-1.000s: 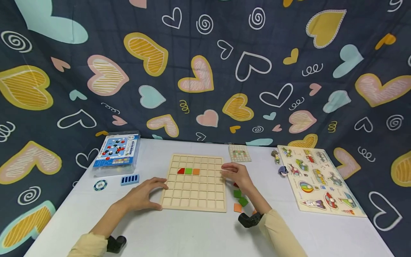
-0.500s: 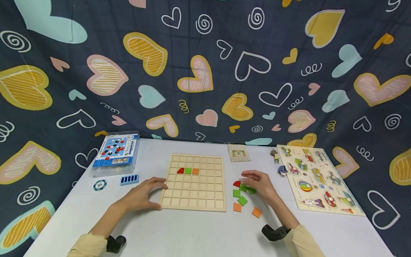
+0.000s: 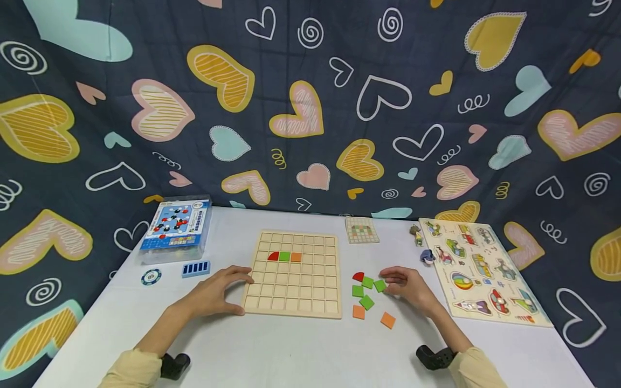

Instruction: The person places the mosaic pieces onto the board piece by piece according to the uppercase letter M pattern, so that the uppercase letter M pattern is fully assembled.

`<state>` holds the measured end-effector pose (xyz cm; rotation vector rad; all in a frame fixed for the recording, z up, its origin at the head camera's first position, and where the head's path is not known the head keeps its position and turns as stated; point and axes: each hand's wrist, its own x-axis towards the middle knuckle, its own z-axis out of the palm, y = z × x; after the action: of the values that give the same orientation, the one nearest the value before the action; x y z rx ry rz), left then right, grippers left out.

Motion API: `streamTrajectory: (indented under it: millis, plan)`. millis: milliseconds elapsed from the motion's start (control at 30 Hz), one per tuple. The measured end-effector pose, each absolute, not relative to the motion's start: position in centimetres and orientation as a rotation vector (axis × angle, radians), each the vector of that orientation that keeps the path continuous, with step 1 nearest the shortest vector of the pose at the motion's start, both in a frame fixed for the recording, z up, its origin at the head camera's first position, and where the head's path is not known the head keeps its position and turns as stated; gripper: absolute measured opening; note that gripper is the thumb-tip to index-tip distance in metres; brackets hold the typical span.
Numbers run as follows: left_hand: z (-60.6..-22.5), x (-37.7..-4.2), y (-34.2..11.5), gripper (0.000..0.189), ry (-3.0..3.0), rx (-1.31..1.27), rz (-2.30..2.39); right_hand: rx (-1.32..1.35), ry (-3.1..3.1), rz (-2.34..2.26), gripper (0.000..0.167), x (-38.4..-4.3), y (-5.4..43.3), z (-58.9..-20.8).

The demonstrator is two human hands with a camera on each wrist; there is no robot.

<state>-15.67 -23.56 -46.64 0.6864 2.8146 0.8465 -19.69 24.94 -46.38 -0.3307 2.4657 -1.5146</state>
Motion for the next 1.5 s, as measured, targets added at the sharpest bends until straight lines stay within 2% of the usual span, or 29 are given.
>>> streamTrajectory:
  millis: [433, 700, 933, 1500]
  plan:
    - [-46.8, -15.7, -23.3, 0.063, 2.807, 0.704, 0.85, -0.327, 2.585, -1.507, 0.028, -18.6, 24.9, -47.3]
    - [-46.9, -15.6, -23.1, 0.062, 2.799, 0.691, 0.85, -0.054, 2.66, -1.577, 0.028, -18.1, 23.9, -47.1]
    - [-47.2, -15.2, -23.3, 0.062, 2.804, 0.706, 0.831, -0.018, 2.569, -1.681, 0.03, -18.1, 22.4, -46.5]
    - [-46.7, -15.8, -23.5, 0.063, 2.837, 0.665, 0.851, 0.055, 2.477, -1.789, 0.027, -21.0, 17.4, -45.9]
